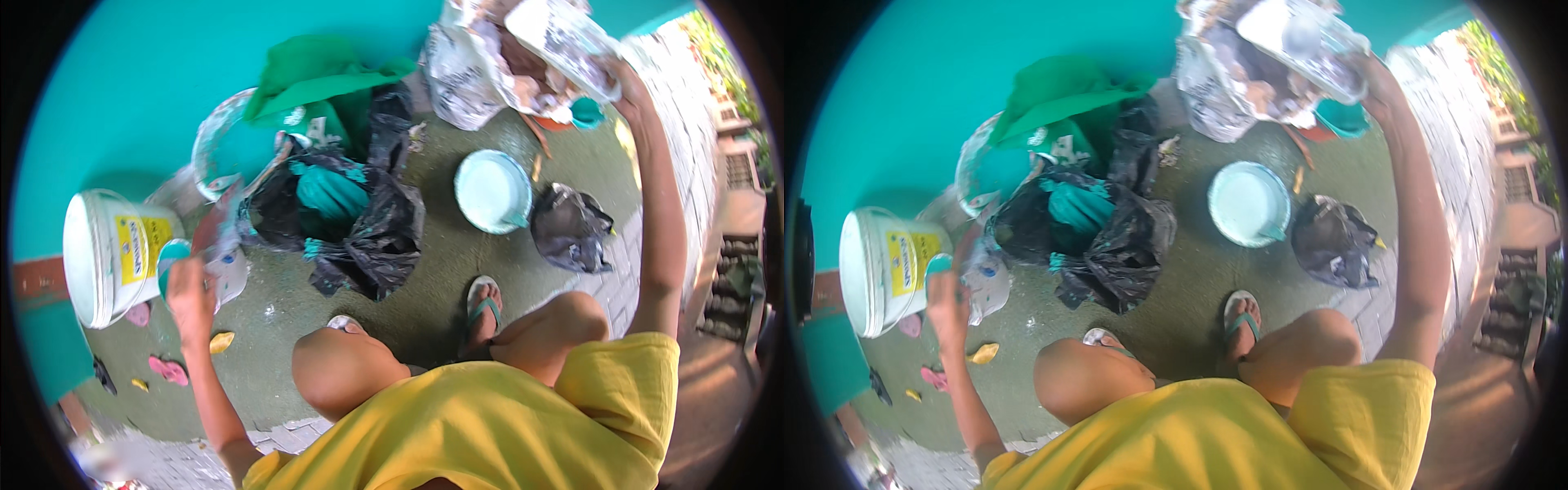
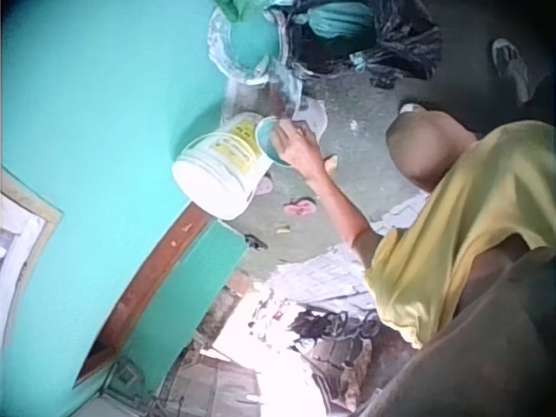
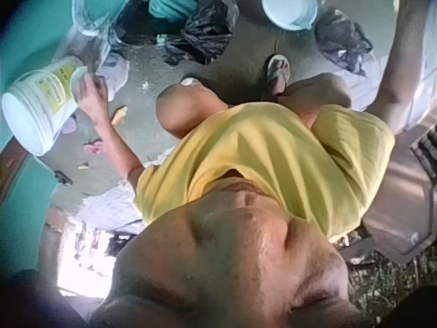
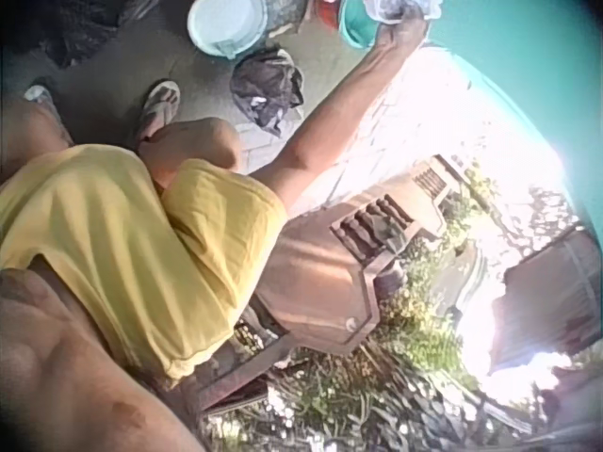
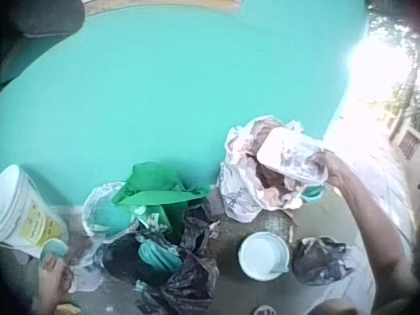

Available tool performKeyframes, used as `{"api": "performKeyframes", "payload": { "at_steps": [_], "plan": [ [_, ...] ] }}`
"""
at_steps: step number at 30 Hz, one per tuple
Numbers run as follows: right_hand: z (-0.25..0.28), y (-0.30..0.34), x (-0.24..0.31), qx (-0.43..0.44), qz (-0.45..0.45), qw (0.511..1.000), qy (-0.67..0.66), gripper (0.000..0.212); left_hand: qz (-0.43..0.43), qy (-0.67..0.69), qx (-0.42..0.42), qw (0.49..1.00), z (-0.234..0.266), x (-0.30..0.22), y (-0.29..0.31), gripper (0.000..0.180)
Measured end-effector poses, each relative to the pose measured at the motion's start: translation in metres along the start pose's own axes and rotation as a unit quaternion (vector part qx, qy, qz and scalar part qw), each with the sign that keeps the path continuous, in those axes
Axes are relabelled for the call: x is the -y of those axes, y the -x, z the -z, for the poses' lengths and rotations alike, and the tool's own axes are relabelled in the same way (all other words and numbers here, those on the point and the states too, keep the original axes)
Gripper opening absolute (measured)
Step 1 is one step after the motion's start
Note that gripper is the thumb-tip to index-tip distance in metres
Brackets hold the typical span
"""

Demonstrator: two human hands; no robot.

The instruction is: The person mixes a white compound in a plastic container by pouring powder from a bag and stirring it with a brush.

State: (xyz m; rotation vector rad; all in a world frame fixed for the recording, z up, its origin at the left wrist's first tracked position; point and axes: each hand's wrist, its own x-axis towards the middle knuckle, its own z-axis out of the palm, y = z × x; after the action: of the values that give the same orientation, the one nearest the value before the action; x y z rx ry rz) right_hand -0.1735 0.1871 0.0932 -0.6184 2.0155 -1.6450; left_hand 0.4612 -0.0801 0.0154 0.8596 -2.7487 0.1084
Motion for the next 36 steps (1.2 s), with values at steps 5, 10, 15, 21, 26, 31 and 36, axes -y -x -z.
{"api": "performKeyframes", "payload": {
  "at_steps": [5,10,15,21,26,31,36],
  "plan": [
    [0.024,0.011,0.003,-0.051,-0.017,0.997,-0.054,0.029,0.260,0.099,-0.111,0.954,0.012,-0.023,0.039,0.011],
    [0.029,0.059,0.028,-0.042,-0.016,0.999,-0.006,0.036,0.390,0.225,-0.116,0.885,-0.003,-0.028,0.110,0.005],
    [0.069,0.104,0.014,-0.086,-0.043,0.994,-0.056,0.051,0.496,0.447,-0.048,0.743,-0.106,-0.026,0.199,0.005],
    [0.094,0.174,-0.011,-0.120,-0.099,0.985,-0.069,0.054,0.486,0.417,0.138,0.755,-0.186,-0.047,0.230,0.014],
    [0.107,0.190,-0.067,-0.149,-0.145,0.977,-0.036,0.051,0.430,0.355,0.174,0.812,-0.176,-0.048,0.216,0.025],
    [0.084,0.168,-0.118,-0.139,-0.096,0.985,0.036,0.039,0.375,0.243,0.151,0.882,-0.076,-0.060,0.137,0.036],
    [0.077,0.155,-0.161,-0.100,-0.090,0.989,0.066,0.041,0.312,0.164,0.002,0.936,0.080,-0.154,0.024,0.049]
  ]
}}
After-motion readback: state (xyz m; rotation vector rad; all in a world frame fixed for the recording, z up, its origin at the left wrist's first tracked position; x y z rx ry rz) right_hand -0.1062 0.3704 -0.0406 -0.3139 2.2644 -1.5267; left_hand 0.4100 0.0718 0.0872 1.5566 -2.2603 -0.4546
